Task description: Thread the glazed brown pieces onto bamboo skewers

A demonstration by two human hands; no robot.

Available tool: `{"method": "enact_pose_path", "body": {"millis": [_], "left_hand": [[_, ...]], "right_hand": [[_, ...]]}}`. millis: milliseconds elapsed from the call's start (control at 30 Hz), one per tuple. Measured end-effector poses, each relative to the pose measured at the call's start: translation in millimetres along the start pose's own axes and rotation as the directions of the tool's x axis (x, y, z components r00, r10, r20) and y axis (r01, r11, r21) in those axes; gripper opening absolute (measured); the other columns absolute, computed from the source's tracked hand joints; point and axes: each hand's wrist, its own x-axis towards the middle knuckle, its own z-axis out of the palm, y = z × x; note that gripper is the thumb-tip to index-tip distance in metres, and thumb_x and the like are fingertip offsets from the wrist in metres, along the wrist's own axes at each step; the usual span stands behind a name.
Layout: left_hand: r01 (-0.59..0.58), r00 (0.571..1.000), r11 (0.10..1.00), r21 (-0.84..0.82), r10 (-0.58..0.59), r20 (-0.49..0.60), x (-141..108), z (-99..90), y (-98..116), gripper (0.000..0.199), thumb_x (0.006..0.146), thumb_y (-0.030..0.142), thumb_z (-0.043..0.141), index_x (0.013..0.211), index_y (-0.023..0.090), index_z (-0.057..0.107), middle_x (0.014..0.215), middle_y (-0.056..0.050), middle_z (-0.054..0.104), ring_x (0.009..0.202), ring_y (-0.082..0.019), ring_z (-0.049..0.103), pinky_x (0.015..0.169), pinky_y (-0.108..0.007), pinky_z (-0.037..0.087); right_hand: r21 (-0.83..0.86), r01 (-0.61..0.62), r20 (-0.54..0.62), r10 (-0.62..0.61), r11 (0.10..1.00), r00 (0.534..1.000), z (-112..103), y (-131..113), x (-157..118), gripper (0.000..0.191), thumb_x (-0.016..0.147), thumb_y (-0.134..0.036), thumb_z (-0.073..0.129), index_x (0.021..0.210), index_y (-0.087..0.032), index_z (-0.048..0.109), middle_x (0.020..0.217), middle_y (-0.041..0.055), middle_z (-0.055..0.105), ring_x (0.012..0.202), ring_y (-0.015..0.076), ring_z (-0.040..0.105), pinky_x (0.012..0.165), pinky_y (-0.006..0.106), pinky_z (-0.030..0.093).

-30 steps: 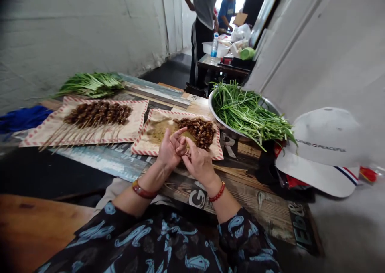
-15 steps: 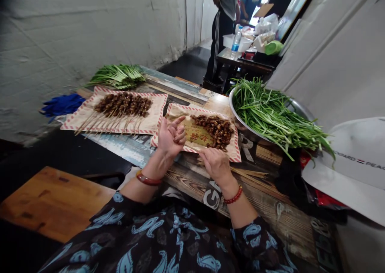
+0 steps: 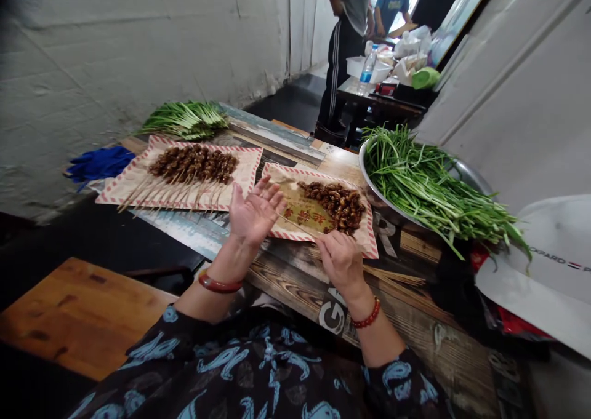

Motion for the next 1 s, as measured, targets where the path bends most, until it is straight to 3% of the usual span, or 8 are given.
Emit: {"method": "enact_pose_path", "body": {"millis": [100,200,333,467,767,900,1000], "left_hand": [[0.104,0.993,0.994,-0.035,-0.101,0.069,-5.5,8.5,-20.8,0.068,0.092,0.066,0.021,0.107,0.015,0.064,0.085,-0.011,0.069,0.073,-0.020,0.066,0.071,-0.037,0.053],[0.175,0.981,0.983,-0.061,-0.168,0.097,-6.5,14.0,-41.0,0.071,0.090,0.070,0.023,0.107,0.013,0.064,0.079,-0.010,0.066,0.059,-0.017,0.060,0.058,-0.031,0.049],[0.164,0.984,0.985,-0.051,-0.160,0.077,-2.0,14.1,-49.7,0.069,0.086,0.073,0.029,0.102,0.015,0.063,0.063,-0.002,0.055,0.039,-0.008,0.036,0.037,-0.020,0.025],[0.079,0.997,0.996,-0.035,-0.079,0.015,4.2,10.2,-29.3,0.069,0.085,0.076,0.029,0.095,0.016,0.061,0.057,0.003,0.044,0.036,-0.005,0.027,0.035,-0.019,0.017],[-0.167,0.985,0.986,0.007,0.167,-0.046,-0.3,3.0,52.9,0.081,0.077,0.085,0.020,0.089,0.017,0.062,0.053,0.002,0.041,0.038,-0.006,0.023,0.035,-0.021,0.017],[-0.179,0.982,0.984,0.007,0.179,-0.053,-8.0,9.2,62.6,0.083,0.077,0.086,0.020,0.091,0.016,0.063,0.054,0.002,0.042,0.038,-0.006,0.024,0.035,-0.022,0.018],[-0.145,0.989,0.989,-0.009,0.145,-0.033,-10.7,15.3,54.9,0.084,0.077,0.085,0.021,0.094,0.016,0.064,0.055,0.002,0.042,0.037,-0.006,0.025,0.035,-0.021,0.019]], "right_hand": [[-0.026,-0.016,-0.017,0.016,1.000,1.000,4.3,0.9,-1.8,0.023,0.099,-0.025,0.043,0.090,-0.018,0.063,0.079,0.0057,0.065,0.077,0.0170,0.060,0.072,0.029,0.043],[-0.050,-0.028,-0.020,0.027,0.998,0.999,6.5,0.3,-1.9,0.025,0.100,-0.026,0.041,0.092,-0.018,0.063,0.078,0.0057,0.064,0.076,0.0168,0.060,0.071,0.029,0.042],[-0.089,-0.010,0.018,0.011,0.996,1.000,7.8,-1.6,-0.9,0.025,0.100,-0.028,0.041,0.095,-0.018,0.064,0.080,0.0063,0.067,0.077,0.0169,0.061,0.072,0.029,0.042],[-0.108,0.013,0.068,-0.006,0.994,0.998,9.8,-0.1,-3.0,0.023,0.099,-0.031,0.046,0.100,-0.017,0.063,0.084,0.0062,0.070,0.078,0.0171,0.064,0.071,0.029,0.042],[-0.137,0.024,0.084,-0.012,0.990,0.996,10.4,12.7,-12.5,0.031,0.097,-0.037,0.049,0.115,-0.015,0.060,0.081,0.0052,0.070,0.073,0.0182,0.065,0.067,0.030,0.042],[-0.124,0.020,0.074,-0.011,0.992,0.997,6.3,20.7,-18.8,0.030,0.096,-0.037,0.051,0.114,-0.015,0.060,0.076,0.0042,0.068,0.067,0.0174,0.063,0.065,0.030,0.044],[-0.052,-0.011,-0.007,0.010,0.999,1.000,-4.7,23.6,-18.1,0.027,0.094,-0.036,0.055,0.111,-0.016,0.061,0.085,0.0061,0.069,0.077,0.0186,0.064,0.073,0.032,0.049]]}}
